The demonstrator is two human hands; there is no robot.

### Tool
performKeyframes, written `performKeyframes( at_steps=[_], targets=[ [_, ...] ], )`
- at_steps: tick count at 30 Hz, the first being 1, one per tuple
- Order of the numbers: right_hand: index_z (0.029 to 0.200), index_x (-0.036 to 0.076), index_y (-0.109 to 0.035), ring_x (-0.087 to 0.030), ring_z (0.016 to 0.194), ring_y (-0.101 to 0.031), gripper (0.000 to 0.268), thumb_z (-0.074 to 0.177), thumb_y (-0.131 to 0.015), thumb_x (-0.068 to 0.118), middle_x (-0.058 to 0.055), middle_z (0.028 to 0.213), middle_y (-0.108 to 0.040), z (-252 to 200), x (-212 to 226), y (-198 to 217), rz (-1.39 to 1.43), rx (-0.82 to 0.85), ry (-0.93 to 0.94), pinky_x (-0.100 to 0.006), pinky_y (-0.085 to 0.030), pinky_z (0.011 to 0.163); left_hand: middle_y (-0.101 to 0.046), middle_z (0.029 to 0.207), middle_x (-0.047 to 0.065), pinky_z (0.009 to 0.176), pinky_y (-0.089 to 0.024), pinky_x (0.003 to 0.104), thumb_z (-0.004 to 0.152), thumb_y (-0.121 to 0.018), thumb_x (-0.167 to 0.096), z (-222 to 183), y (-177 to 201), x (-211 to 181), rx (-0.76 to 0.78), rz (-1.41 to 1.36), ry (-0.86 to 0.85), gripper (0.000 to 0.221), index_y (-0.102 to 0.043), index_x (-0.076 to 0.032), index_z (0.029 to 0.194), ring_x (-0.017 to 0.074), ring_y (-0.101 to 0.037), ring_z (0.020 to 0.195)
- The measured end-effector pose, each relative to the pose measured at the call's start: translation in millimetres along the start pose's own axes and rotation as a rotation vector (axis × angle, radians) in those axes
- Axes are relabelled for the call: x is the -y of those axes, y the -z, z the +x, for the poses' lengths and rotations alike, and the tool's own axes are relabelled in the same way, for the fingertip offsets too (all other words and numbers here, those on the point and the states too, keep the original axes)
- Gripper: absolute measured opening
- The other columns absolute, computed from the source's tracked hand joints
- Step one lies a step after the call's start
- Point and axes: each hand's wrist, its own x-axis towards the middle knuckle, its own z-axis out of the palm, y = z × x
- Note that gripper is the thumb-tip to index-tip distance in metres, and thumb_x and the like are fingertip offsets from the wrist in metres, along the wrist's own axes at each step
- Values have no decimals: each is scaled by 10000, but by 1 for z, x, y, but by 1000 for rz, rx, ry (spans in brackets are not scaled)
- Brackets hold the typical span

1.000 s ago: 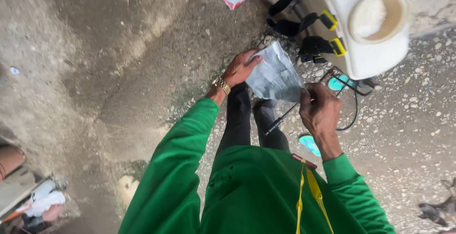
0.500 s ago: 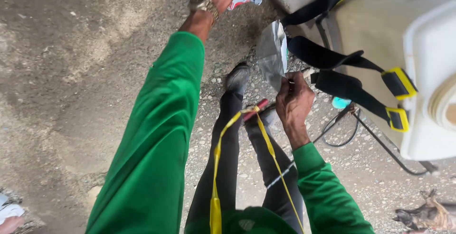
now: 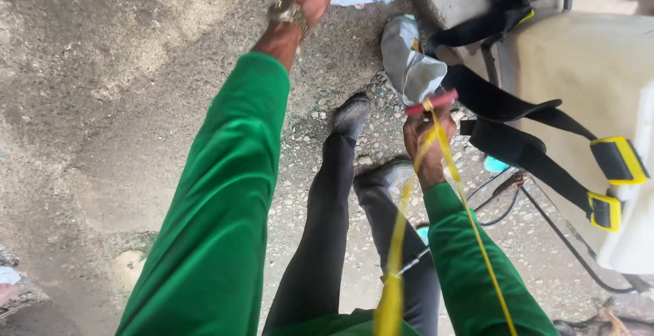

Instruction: Preparing a backpack sprayer by mixing powdered chemicals and water.

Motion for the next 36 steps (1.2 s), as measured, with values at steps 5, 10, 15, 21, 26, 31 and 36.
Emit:
performKeyframes(
  at_steps=[5, 10, 15, 21, 26, 31, 36],
  targets=[
    [1060, 80, -621, -261, 806, -728, 233, 858, -695, 169, -113, 883, -727, 13, -23, 7, -41, 113, -34, -364, -559, 728, -745, 940, 150, 694, -595, 428, 984, -645, -144, -100, 81, -19, -282, -485, 227, 210, -724, -117, 1177, 287, -740, 789],
    [906, 61, -721, -247, 714, -709, 216, 862, -845, 233, -108, 792, -717, 28, -48, 4, -159, 62, 377, -364, -572, 678, -757, 971, 150, 757, -562, 515, 870, -726, -229, -222, 123, -46, -352, -637, 772, 168, -727, -119, 997, 398, -714, 902],
    [917, 58, -719, -252, 784, -737, 167, 875, -786, 205, -108, 861, -734, 28, -6, 41, -47, 154, 526, -368, -586, 747, -737, 1024, 217, 828, -552, 508, 836, -769, -266, -396, 119, -66, -411, -716, 1074, 365, -710, -90, 1150, 424, -698, 948],
    [867, 69, -724, -302, 794, -711, 95, 880, -760, 156, -122, 857, -730, -33, 113, 67, -201, 292, 928, -394, -567, 769, -737, 968, 231, 763, -564, 486, 793, -791, -268, -637, 123, -126, -610, -674, 1390, 396, -714, -63, 1123, 418, -711, 888],
    [944, 59, -739, -332, 726, -672, 110, 910, -763, 161, -136, 838, -714, -133, 169, 83, -212, 455, 1056, -421, -524, 699, -737, 929, 152, 717, -578, 437, 783, -780, -278, -822, 150, -198, -872, -955, 1791, 403, -674, -100, 1129, 338, -749, 764],
    [977, 12, -730, -256, 766, -700, 140, 894, -780, 114, -143, 862, -736, -328, 264, 96, -228, 620, 1083, -393, -545, 757, -712, 752, 184, 669, -512, 452, 828, -789, -214, -997, 165, -270, -1113, -801, 1922, 206, -694, -36, 867, 354, -673, 697],
    [981, -8, -723, -230, 775, -696, 134, 904, -778, 86, -143, 871, -734, -495, 321, 54, -100, 715, 1220, -383, -552, 774, -683, 729, 182, 631, -487, 441, 837, -801, -285, -1142, 150, -295, -1260, -724, 2104, 304, -674, -10, 848, 345, -632, 648]
  ],
)
